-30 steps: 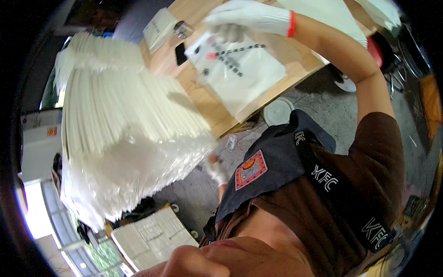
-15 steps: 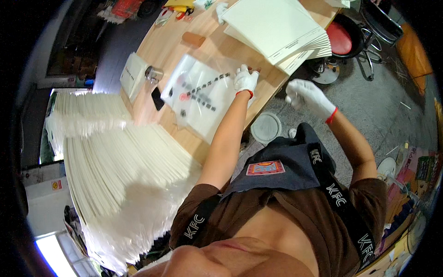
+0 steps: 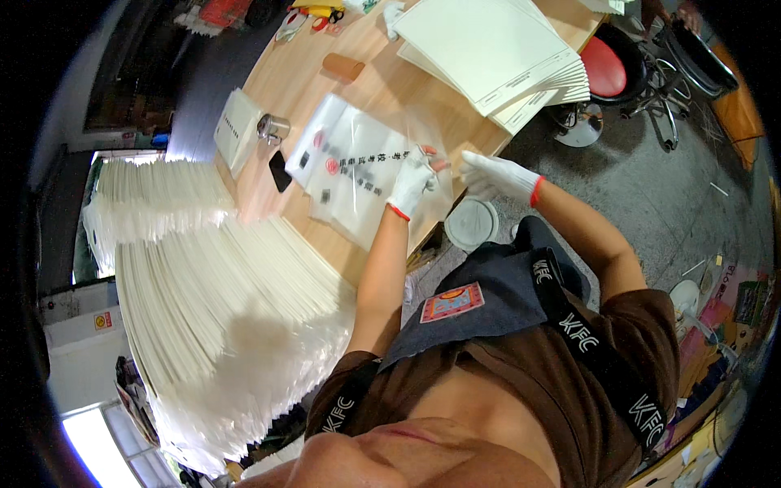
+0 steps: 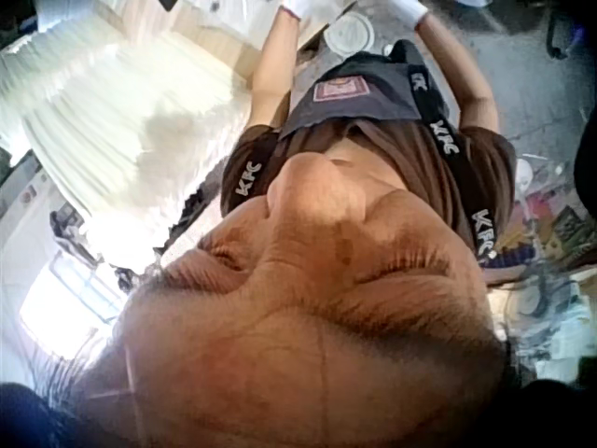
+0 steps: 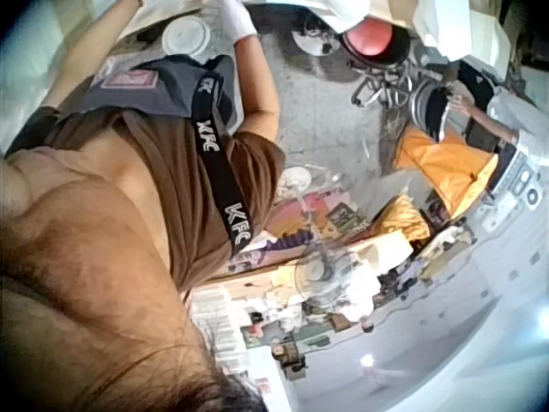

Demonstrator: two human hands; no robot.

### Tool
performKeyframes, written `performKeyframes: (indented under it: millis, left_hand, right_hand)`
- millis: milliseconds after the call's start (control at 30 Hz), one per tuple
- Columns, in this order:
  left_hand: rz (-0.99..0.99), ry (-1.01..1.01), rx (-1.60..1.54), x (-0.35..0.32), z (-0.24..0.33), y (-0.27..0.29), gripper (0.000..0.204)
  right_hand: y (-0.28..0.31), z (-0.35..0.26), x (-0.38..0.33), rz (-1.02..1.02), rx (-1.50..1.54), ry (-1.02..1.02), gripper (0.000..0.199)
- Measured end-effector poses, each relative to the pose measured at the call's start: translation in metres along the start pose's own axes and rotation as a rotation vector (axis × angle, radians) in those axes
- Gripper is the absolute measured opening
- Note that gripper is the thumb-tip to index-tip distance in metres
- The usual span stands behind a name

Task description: The person repeatedly picks up stacks of white paper sheets and inserts them into clear plastic bags on a wooden table. The person then places the filled bags into a larger plastic-wrapped bundle.

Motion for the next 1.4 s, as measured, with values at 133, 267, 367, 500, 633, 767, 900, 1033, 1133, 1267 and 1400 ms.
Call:
performKeyframes:
  millis: [133,267,367,500,633,767,900,1033,1133,1267,1400]
  left_hand:
    - [0.057,0.072,0.168,-0.040,-0.022,0.006,0.033]
    - [0.085,0.027,-0.011,-0.063,-0.048,0.014,0.023]
    - [0.105,0.037,-0.082,-0.072,-0.059,0.017,0.018]
    - [0.103,-0.080,-0.035,-0.072,-0.056,0.012,0.013]
    - [0.216,-0.259,-0.382,-0.084,-0.039,0.042,0.017]
    - [0.051,-0.333,-1.169,-0.086,-0.027,0.067,0.027]
    - [0.250,-0.370,-0.530,-0.087,-0.021,0.054,0.020]
    - [0.492,-0.680,0.463,-0.122,0.052,-0.002,0.022]
    - [0.295,-0.811,0.626,-0.167,0.087,-0.040,0.029]
    - [0.146,-0.716,0.676,-0.174,0.074,-0.064,0.031]
    - [0.283,-0.572,0.362,-0.132,0.018,-0.009,0.024]
  right_hand:
    - [-0.016,0.010,0.039,-0.012,-0.009,0.345,0.019]
    - [-0.038,0.017,0.030,0.035,-0.426,0.569,0.026]
    - [-0.056,0.011,0.005,0.057,-0.486,0.465,0.039]
    - [-0.062,0.021,0.006,0.191,-0.932,0.495,0.047]
    - [-0.039,0.014,0.003,0.226,-1.219,0.532,0.045]
    - [0.004,0.014,-0.012,0.314,-1.523,0.231,0.055]
    - [-0.033,-0.012,-0.047,0.115,-1.087,0.123,0.054]
    - [-0.122,-0.018,-0.045,0.138,-1.327,0.500,0.036]
    - [-0.128,0.007,-0.029,0.132,-1.478,0.734,0.034]
    - [-0.116,0.001,-0.014,0.076,-1.566,0.946,0.031]
    - [-0.115,-0.003,-0.002,-0.136,-1.558,1.166,0.029]
Point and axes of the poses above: each hand's wrist, its own x-axis towards the middle knuckle, its own y-axis out of the back of the hand, z = x × y, the point moved 4 cm from there along x, towards the middle knuckle, and after that the axes turned 6 degrees about x, right-handed, at the moved point
